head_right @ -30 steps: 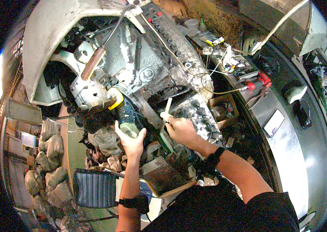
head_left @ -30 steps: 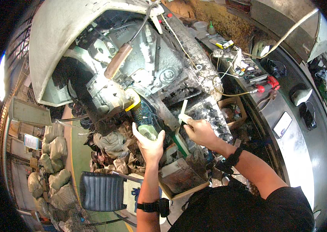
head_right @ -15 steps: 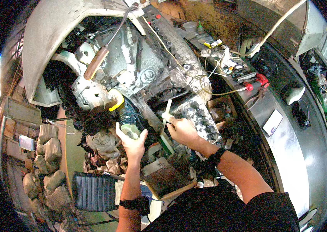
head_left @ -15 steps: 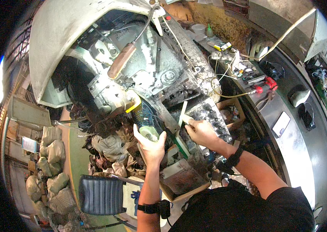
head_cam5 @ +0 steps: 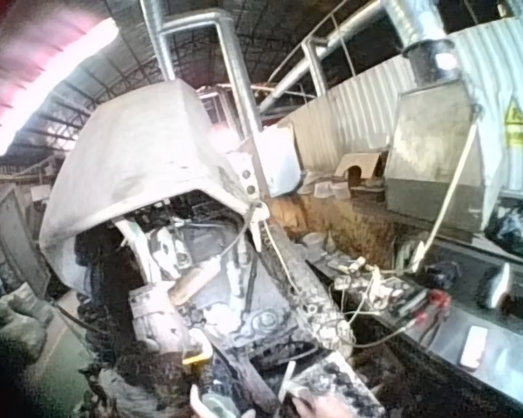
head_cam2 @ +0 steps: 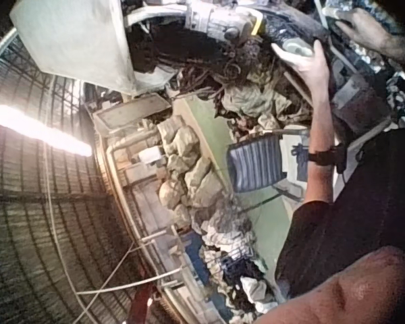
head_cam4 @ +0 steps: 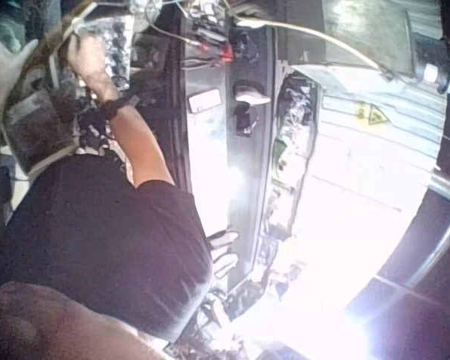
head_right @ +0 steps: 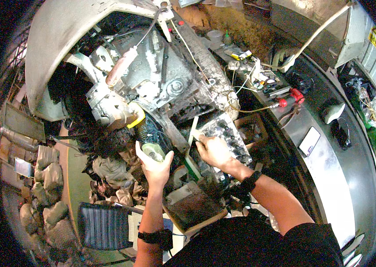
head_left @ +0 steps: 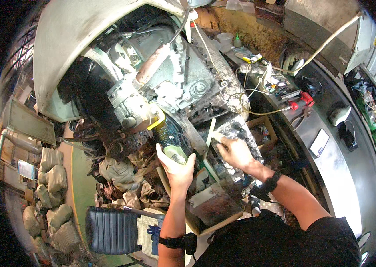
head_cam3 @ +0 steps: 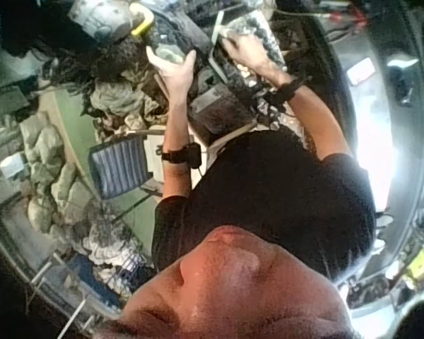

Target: Manually assemble and check shoe components using industrial machines and conveyor belt.

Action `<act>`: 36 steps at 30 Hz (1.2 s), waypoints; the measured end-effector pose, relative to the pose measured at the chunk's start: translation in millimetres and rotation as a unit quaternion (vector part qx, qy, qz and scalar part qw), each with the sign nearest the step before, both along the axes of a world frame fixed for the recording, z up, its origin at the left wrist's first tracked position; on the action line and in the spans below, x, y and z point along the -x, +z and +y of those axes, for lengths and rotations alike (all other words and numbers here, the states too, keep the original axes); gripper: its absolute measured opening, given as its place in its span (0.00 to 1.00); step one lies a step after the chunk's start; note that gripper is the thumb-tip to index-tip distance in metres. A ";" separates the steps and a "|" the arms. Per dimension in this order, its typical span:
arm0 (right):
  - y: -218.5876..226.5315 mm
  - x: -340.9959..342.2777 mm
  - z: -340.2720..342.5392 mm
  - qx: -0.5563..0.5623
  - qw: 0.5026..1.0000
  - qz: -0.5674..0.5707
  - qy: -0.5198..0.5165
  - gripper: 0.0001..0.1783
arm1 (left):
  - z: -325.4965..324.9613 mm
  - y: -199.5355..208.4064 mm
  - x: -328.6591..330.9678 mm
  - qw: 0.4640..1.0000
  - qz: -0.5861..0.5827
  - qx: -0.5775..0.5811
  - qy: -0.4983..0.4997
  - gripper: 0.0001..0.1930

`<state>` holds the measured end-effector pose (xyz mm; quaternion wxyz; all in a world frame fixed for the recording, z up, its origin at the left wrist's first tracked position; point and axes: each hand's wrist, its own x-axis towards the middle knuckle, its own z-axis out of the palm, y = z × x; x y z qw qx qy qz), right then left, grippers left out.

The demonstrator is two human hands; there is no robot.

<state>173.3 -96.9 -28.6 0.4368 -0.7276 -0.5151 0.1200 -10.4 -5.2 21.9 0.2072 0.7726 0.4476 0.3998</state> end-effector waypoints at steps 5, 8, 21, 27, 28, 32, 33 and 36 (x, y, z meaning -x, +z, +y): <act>1.2 3.6 -0.7 -0.017 0.999 -0.031 -0.025 0.14 | 1.4 -2.1 3.3 0.999 -0.023 0.028 -0.020 0.57; -2.2 6.3 0.3 -0.032 0.997 -0.061 -0.036 0.14 | 3.6 -4.9 7.8 0.998 -0.048 0.027 -0.043 0.57; 89.1 99.0 44.8 0.045 0.987 -0.041 0.149 0.61 | 43.1 4.7 59.3 0.860 -0.314 0.387 -0.113 0.20; 69.8 129.0 49.7 0.103 0.987 -0.097 0.082 0.53 | 44.5 -6.7 69.1 0.848 -0.356 0.364 -0.145 0.20; 66.2 130.1 49.1 0.079 0.989 -0.101 0.067 0.51 | 46.7 -11.5 71.2 0.832 -0.364 0.389 -0.152 0.22; 60.9 133.6 44.1 0.057 0.993 -0.093 0.035 0.47 | 47.7 -21.2 78.7 0.787 -0.396 0.448 -0.154 0.27; 60.1 133.5 42.5 0.063 0.994 -0.084 0.025 0.47 | 46.4 -21.9 78.5 0.771 -0.414 0.462 -0.146 0.27; 64.7 133.1 35.2 -0.033 0.996 -0.086 0.012 0.44 | 37.5 -24.0 77.1 0.753 -0.463 0.460 -0.086 0.25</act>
